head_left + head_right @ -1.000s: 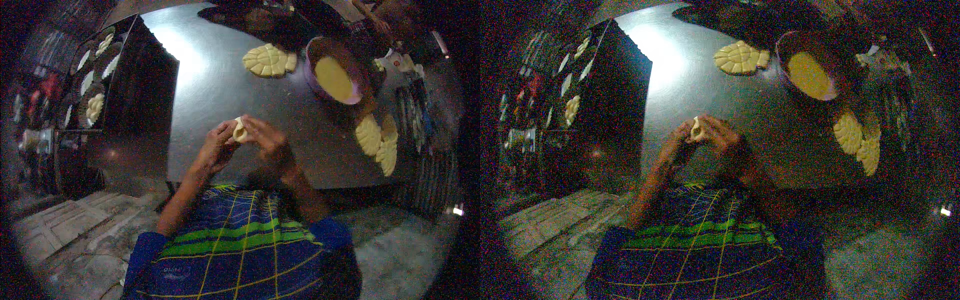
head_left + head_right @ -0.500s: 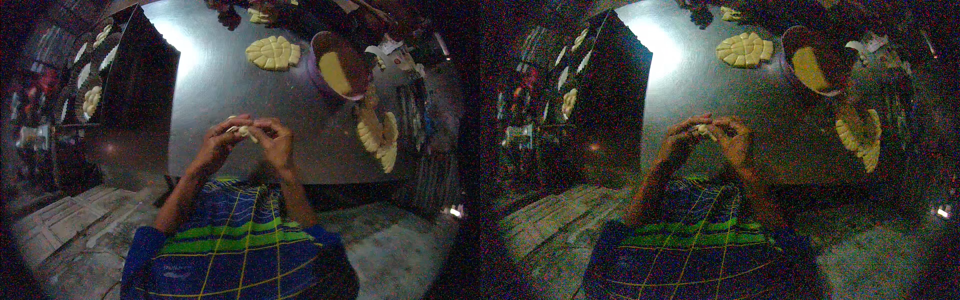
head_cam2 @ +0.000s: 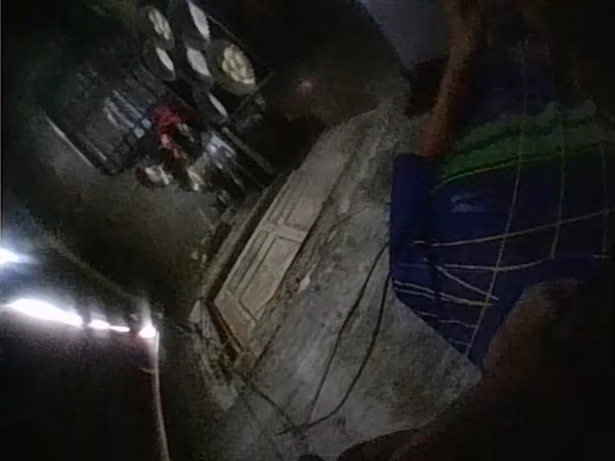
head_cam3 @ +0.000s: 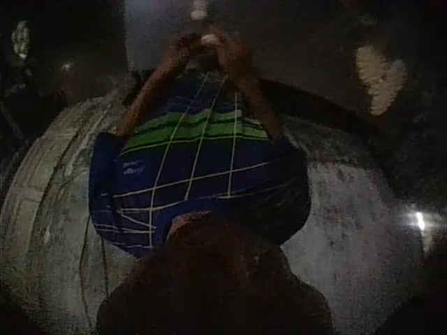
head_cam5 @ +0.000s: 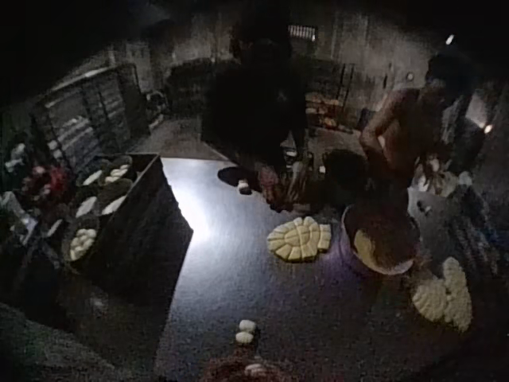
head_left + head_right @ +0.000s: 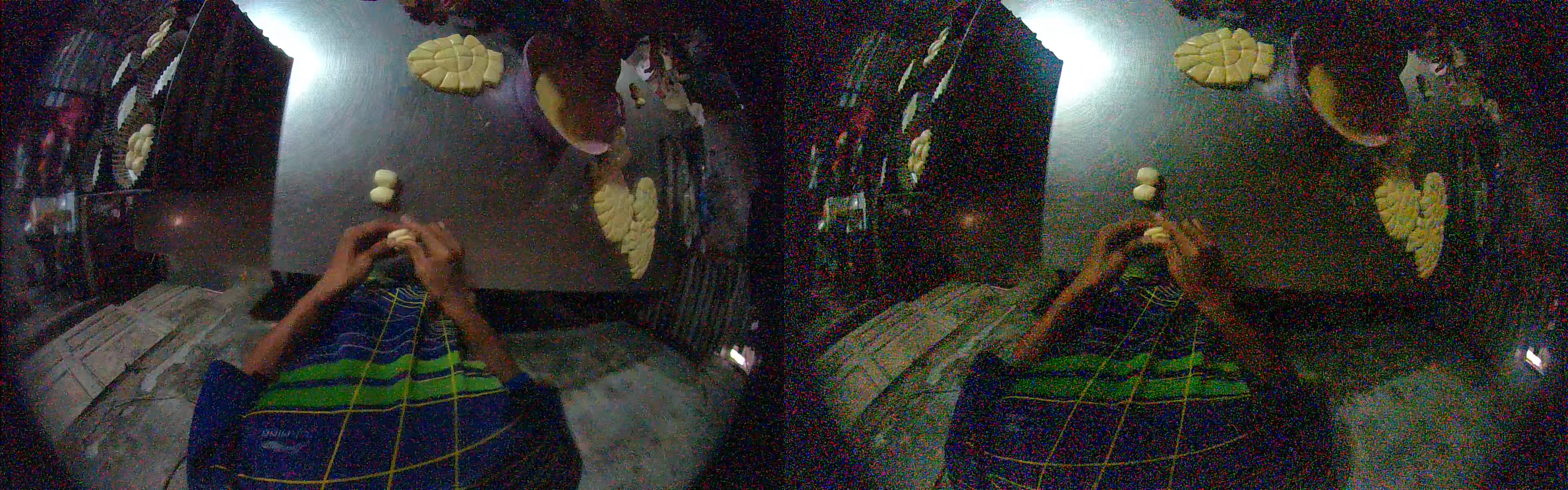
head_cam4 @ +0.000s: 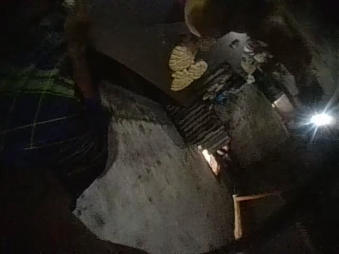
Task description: The person shapes pieces of dough into small rounded rolls and cross-like patterns by hand on a metal workbench, then places them into paper liners on a baking tray.
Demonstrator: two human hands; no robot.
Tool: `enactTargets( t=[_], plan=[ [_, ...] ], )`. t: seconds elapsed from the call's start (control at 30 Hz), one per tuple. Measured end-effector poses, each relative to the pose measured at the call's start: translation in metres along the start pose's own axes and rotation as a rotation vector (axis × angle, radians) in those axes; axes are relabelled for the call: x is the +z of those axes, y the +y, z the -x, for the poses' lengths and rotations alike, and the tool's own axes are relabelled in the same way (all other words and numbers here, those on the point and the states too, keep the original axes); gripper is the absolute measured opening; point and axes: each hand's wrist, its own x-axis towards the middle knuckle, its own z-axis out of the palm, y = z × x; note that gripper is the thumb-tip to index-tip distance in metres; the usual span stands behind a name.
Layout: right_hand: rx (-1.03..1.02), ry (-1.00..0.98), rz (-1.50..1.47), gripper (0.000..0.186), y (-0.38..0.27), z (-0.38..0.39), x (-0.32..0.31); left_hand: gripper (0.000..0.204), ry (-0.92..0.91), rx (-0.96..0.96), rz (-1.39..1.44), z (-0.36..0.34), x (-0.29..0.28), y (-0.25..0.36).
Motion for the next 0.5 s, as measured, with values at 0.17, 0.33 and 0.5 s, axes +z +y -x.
enactTargets(
  t=[0.17, 0.33, 0.5],
  plan=[
    [0.139, 0.040, -0.086, 0.027, 0.003, -0.015, 0.011, 0.029, -0.039, -0.093, -0.056, -0.001, -0.001, 0.026],
    [0.101, -0.258, -0.190, 0.012, 0.032, -0.030, 0.008, 0.023, 0.017, -0.022, -0.215, 0.000, 0.000, 0.023],
    [0.232, -0.563, -0.427, 0.016, 0.046, -0.048, 0.007, 0.019, 0.113, -0.040, -0.228, 0.000, -0.002, 0.006]
  ],
)
